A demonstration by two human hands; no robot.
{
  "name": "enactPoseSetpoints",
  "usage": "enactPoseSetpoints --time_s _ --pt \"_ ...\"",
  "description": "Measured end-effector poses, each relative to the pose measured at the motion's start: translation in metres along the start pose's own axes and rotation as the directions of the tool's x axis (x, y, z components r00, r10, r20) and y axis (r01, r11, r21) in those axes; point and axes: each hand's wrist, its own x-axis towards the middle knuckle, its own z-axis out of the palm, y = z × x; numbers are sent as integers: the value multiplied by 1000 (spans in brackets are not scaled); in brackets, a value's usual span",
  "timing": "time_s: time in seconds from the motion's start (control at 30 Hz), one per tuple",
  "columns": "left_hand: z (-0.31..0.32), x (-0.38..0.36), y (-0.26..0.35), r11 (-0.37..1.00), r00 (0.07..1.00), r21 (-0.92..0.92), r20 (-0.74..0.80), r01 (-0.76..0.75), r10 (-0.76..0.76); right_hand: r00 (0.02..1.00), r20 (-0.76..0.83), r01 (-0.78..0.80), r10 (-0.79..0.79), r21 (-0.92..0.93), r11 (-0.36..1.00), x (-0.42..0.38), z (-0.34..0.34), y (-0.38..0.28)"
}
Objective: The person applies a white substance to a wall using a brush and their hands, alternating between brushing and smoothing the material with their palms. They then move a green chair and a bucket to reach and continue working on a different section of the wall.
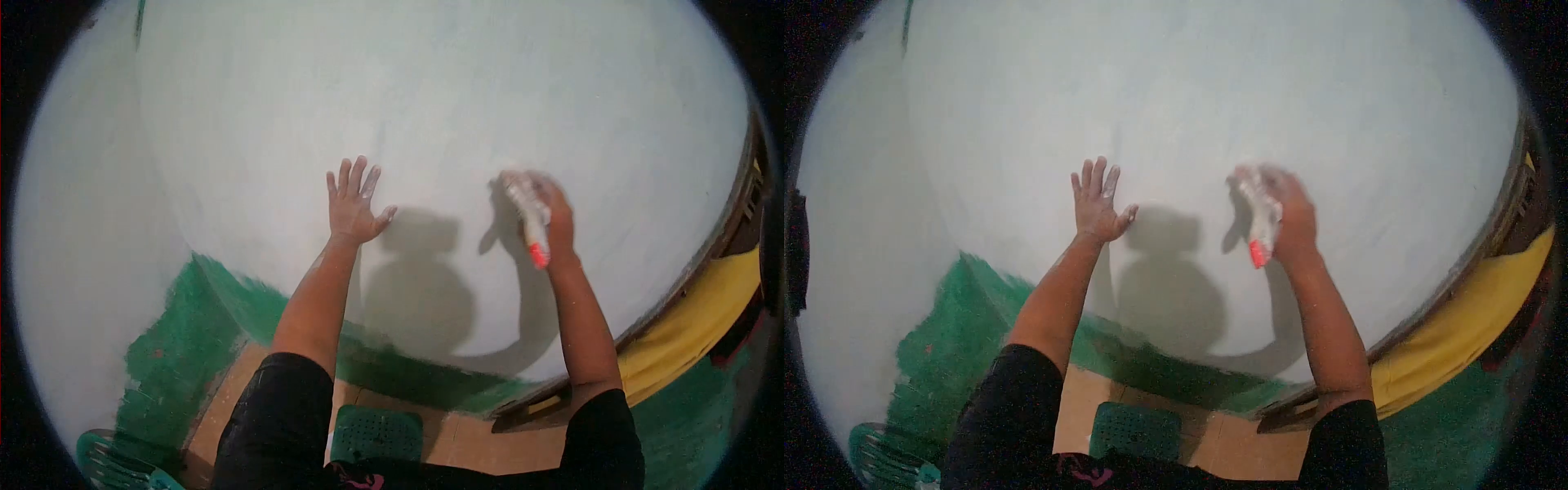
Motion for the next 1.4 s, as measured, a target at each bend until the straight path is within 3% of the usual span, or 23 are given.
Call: enactPoseSetpoints --time_s 0.07,0.2,0.23,0.27,0.3,0.33,0.4,0.47,0.5,0.53,0.57,0.6,0.67,0.7,0.8,0.83,0.87,0.93,1.0,1.1,1.2,1.33,1.4 --pt "13 -5 -2 1000 999 12 -40 1 0 951 -119 263 -284 -162 951 31 -9 -4" --pt "6 -8 -20 999 998 -50 -63 1 -4 986 -116 97 -121 -196 976 7 46 -25" --pt "6 -7 -24 998 998 -56 -58 -7 4 941 52 330 -333 -344 879 -4 59 -35" --pt "5 -5 -26 998 998 -63 -55 -18 14 971 55 237 -234 -381 894 -31 94 -9" --pt "1 -3 -25 995 999 -102 -33 4 -7 892 272 440 -362 -331 835 -39 95 -26" --pt "6 -2 -26 995 999 -97 -26 20 -22 886 283 448 -367 -318 836 -45 104 -34" --pt "11 -3 -30 952 959 -281 -281 -119 37 850 486 293 -205 -113 949 -57 123 -51" --pt "-5 1 -29 965 1000 -261 23 -2 8 894 393 288 -216 -134 948 -42 125 -59" --pt "-2 -1 -31 947 999 -317 -26 -42 36 952 300 51 -59 35 998 -38 135 -27" --pt "1 -3 -35 926 995 -367 -70 -89 68 956 256 156 -144 -27 987 -24 130 -5" --pt "-4 -3 -37 940 995 -329 8 -93 102 985 168 -24 36 -69 997 -3 119 -20" --pt "-9 -2 -40 950 988 -297 81 -100 130 932 111 361 -345 -185 914 21 103 -31" --pt "-12 -5 -61 929 966 -312 102 -198 240 949 -118 231 -294 -377 897 48 93 -37" --pt "-16 -6 -72 900 935 -327 111 -287 338 903 -108 291 -416 -560 776 62 89 -53" --pt "-23 -18 -130 888 892 -305 188 -345 411 889 -186 286 -419 -489 824 56 111 -60" --pt "-29 -20 -145 884 892 -304 174 -354 417 916 -59 235 -397 -724 648 41 114 -59" --pt "-28 -26 -174 898 897 -292 200 -330 395 960 -211 47 -187 -536 843 25 144 -65" --pt "-29 -43 -228 913 904 -276 222 -301 365 993 -100 5 -68 -529 849 -9 199 -91" --pt "-35 -54 -280 954 912 -193 301 -229 280 982 9 -181 188 -226 957 -33 253 -117" --pt "-24 -72 -329 966 926 -132 281 -222 251 895 437 243 -85 -320 916 -31 295 -178" --pt "-21 -86 -351 983 960 -117 223 -143 167 848 511 312 -142 -263 913 9 321 -212" --pt "-14 -95 -363 987 957 -126 260 -95 126 988 127 114 -89 -205 972 92 340 -231" --pt "-7 -96 -367 985 970 -131 202 -113 138 954 -46 286 -295 -137 948 133 342 -241"
